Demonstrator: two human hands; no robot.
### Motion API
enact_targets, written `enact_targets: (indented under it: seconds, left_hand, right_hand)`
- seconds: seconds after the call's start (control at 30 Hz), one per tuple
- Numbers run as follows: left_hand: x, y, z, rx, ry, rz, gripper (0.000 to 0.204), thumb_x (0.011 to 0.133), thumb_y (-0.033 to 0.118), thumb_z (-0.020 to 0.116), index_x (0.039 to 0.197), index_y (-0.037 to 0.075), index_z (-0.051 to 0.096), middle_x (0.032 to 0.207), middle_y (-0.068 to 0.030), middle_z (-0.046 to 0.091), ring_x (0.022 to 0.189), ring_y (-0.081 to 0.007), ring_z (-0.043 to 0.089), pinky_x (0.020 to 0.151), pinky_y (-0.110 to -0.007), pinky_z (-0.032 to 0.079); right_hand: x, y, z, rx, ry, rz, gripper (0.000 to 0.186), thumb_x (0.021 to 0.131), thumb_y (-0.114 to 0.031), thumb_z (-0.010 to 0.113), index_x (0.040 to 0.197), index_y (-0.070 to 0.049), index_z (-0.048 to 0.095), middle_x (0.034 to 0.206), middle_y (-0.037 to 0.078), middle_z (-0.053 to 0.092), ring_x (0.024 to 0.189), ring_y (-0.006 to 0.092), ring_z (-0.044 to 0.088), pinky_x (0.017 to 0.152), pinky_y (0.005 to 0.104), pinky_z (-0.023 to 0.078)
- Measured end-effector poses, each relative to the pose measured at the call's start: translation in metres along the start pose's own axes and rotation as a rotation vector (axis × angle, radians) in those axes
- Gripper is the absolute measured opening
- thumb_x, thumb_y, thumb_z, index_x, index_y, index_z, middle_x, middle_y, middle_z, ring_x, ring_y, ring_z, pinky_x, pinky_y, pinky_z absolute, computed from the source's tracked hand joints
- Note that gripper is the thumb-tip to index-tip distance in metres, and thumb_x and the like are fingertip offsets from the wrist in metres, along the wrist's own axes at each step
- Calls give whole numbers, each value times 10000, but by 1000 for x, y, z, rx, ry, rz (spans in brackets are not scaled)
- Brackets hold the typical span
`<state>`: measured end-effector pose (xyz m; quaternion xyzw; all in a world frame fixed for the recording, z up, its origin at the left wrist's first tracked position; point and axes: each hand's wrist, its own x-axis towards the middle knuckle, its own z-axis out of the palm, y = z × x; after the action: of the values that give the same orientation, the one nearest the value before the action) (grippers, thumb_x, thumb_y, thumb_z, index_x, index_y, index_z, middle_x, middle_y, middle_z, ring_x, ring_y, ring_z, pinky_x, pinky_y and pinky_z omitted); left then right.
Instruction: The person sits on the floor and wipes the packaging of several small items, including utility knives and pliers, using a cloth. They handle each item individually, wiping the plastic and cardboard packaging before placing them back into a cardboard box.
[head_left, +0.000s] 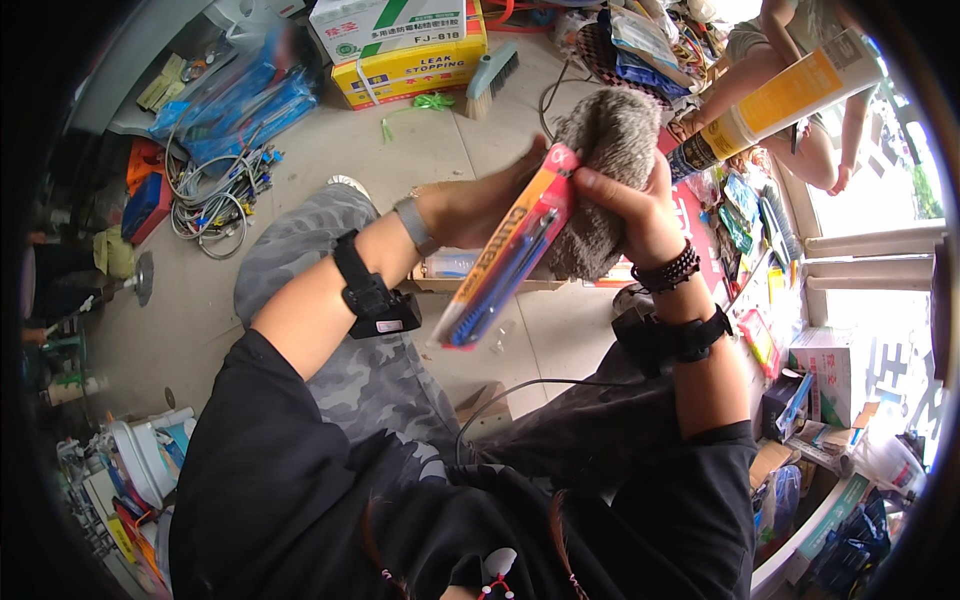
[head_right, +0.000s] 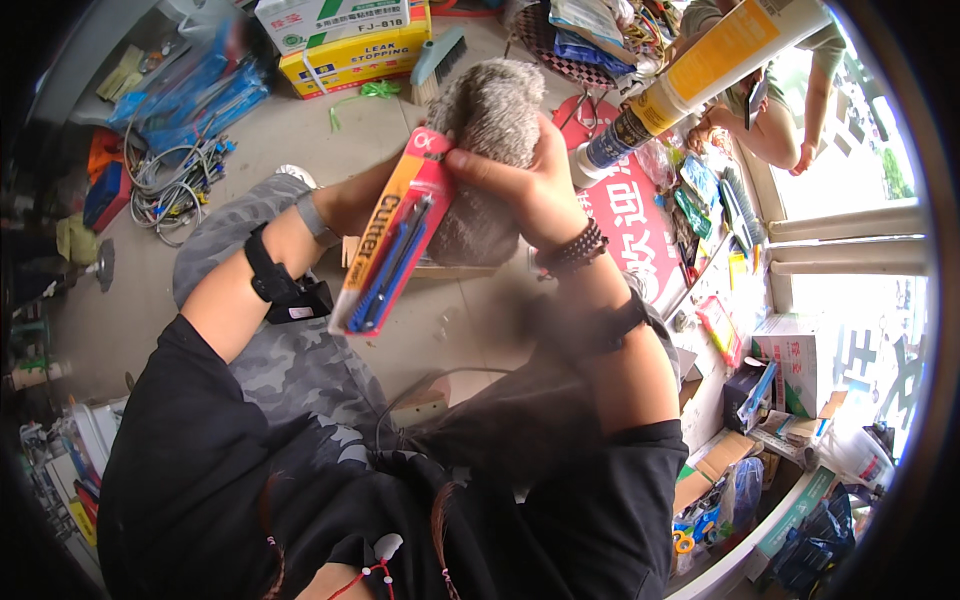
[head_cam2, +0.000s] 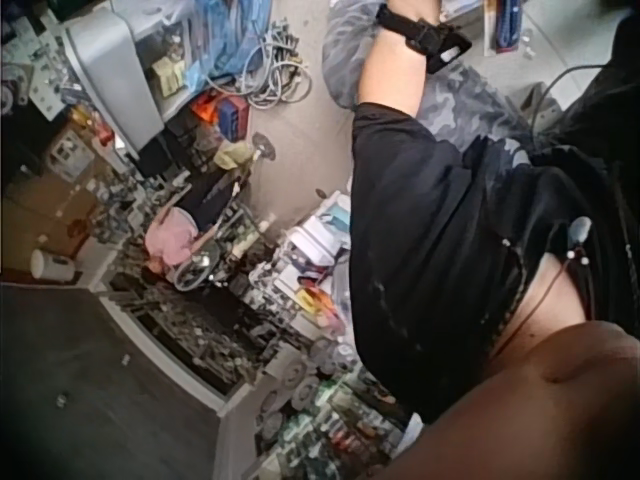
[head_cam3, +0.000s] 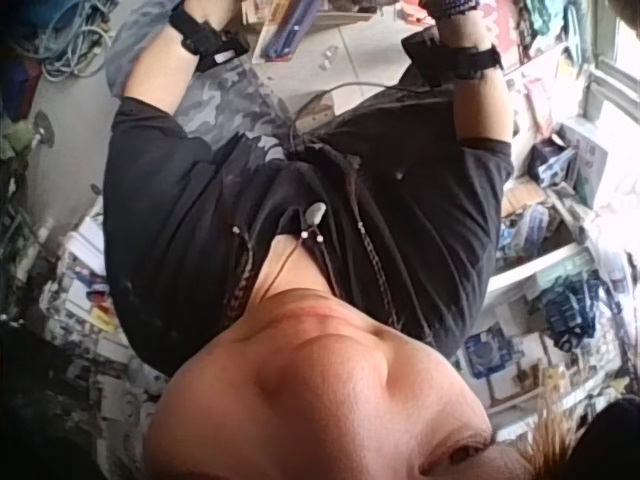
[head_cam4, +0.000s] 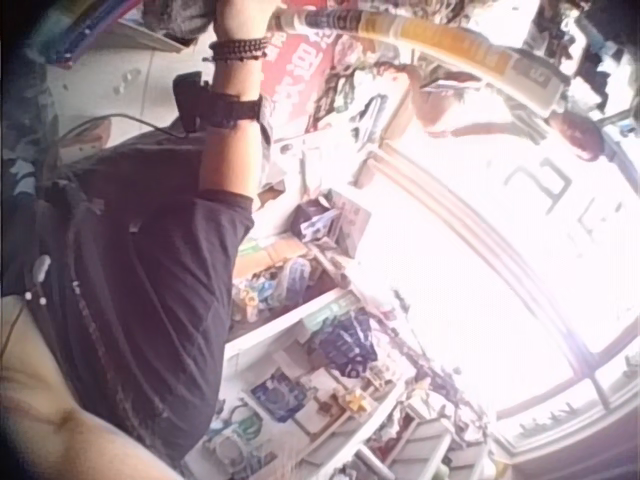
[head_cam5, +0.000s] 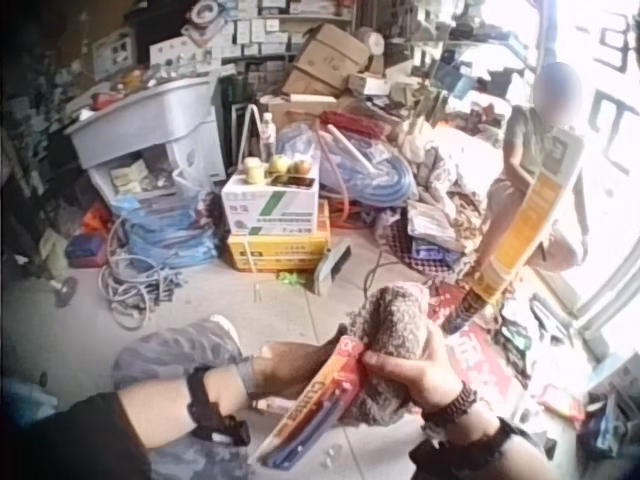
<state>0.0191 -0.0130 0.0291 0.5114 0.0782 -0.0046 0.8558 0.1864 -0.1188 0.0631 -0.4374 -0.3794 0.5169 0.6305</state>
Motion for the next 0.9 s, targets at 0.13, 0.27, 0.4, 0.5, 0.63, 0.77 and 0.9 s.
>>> enact_targets:
  seconds: [0.13,0.27,0.4,0.5,0.63,0.77,0.9]
  left_hand:
    - [-1,0,10,40,184,-60,445,1002,376,483,1318,62,484,1199,-32,592,1002,-153,608,893,-297,495]
    - [9,-19,-3,768,338,450,263,927,222,568,1084,24,644,956,-130,693,874,-215,670,772,-324,514]
    - [9,-8,3,971,516,442,223,908,211,584,952,2,648,736,-227,641,701,-380,645,629,-412,497]
    - [7,2,16,1123,641,629,191,897,173,597,914,-13,634,689,-247,606,649,-412,613,554,-430,477]
    - [1,9,17,1230,721,783,301,860,71,632,1150,0,593,769,-231,647,686,-346,673,601,-371,519]
    - [-13,27,11,735,483,521,651,845,-113,509,1445,114,395,1313,-204,527,1083,-265,615,869,-321,531]
    - [-28,33,-9,-163,56,411,876,787,16,624,1531,139,178,1556,-198,217,1406,-342,307,1086,-490,370]
  right_hand:
    - [2,-3,0,-35,13,-14,473,753,-10,773,1173,-9,554,1039,77,651,949,182,635,861,326,518]
    - [1,-2,-2,72,70,6,474,751,-9,772,1175,-3,559,1034,83,655,941,186,639,861,332,519]
    - [1,-3,-9,132,35,-13,367,775,16,715,1116,8,579,984,89,661,890,192,650,835,332,529]
    - [-1,-5,-5,143,80,-39,318,784,14,691,1085,9,586,965,87,659,862,194,652,796,326,536]
    - [1,-6,-6,123,135,-68,330,781,-21,687,1093,10,584,967,84,657,849,181,652,792,310,536]
    - [6,-12,-26,73,200,-104,370,792,-57,662,1144,12,570,996,87,652,874,182,648,805,310,533]
    - [8,-17,-54,190,252,-79,371,826,-78,617,1178,14,541,1031,120,645,922,226,651,837,345,542]
